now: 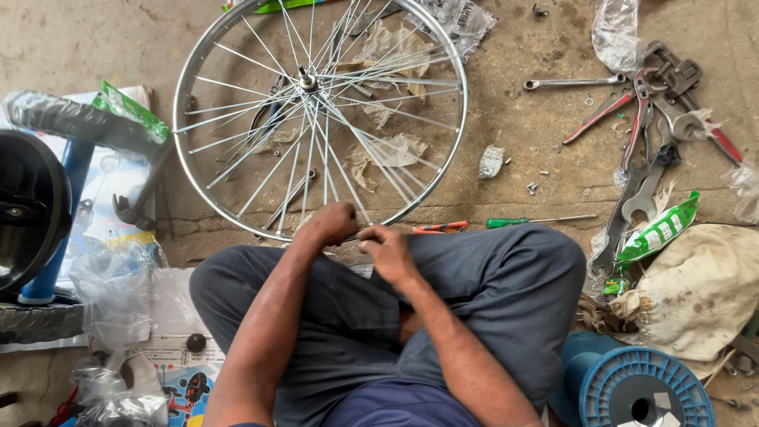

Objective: The person threads and tightens spokes onto a bicycle rim by hand while sitting on the floor, handling multiple individual spokes and adjusting their position around the hub and rim.

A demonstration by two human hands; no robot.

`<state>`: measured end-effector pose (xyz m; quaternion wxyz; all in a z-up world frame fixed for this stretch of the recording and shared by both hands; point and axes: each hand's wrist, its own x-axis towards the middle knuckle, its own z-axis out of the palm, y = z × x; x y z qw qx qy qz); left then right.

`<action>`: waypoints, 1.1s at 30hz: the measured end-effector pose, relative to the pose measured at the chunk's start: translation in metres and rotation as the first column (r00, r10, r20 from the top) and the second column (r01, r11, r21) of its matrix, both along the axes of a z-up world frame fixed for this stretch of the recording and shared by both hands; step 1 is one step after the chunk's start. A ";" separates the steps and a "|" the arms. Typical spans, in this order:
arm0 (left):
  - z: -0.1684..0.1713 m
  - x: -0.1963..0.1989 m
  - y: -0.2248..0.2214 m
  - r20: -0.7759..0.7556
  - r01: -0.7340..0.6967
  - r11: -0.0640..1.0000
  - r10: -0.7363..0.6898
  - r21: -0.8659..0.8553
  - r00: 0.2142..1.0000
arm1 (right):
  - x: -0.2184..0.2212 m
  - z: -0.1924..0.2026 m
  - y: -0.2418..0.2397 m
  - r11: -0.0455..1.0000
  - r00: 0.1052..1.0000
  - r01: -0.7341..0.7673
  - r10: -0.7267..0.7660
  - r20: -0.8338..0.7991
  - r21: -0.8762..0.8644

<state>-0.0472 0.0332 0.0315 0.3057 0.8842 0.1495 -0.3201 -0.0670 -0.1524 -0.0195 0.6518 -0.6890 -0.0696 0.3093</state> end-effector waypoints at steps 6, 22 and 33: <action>-0.048 -0.001 0.009 0.068 0.023 0.987 -0.035 0.161 0.997 | -0.002 0.037 -0.008 0.994 0.963 -0.086 0.067 0.259 0.065; -0.025 -0.007 -0.018 -0.063 -0.025 0.942 0.049 0.336 0.997 | 0.043 0.040 -0.048 0.982 0.993 0.081 -0.094 0.068 0.171; 0.019 0.020 0.031 0.050 0.010 0.856 -0.042 0.516 0.998 | 0.041 0.023 -0.032 0.993 0.991 0.097 -0.103 0.087 0.068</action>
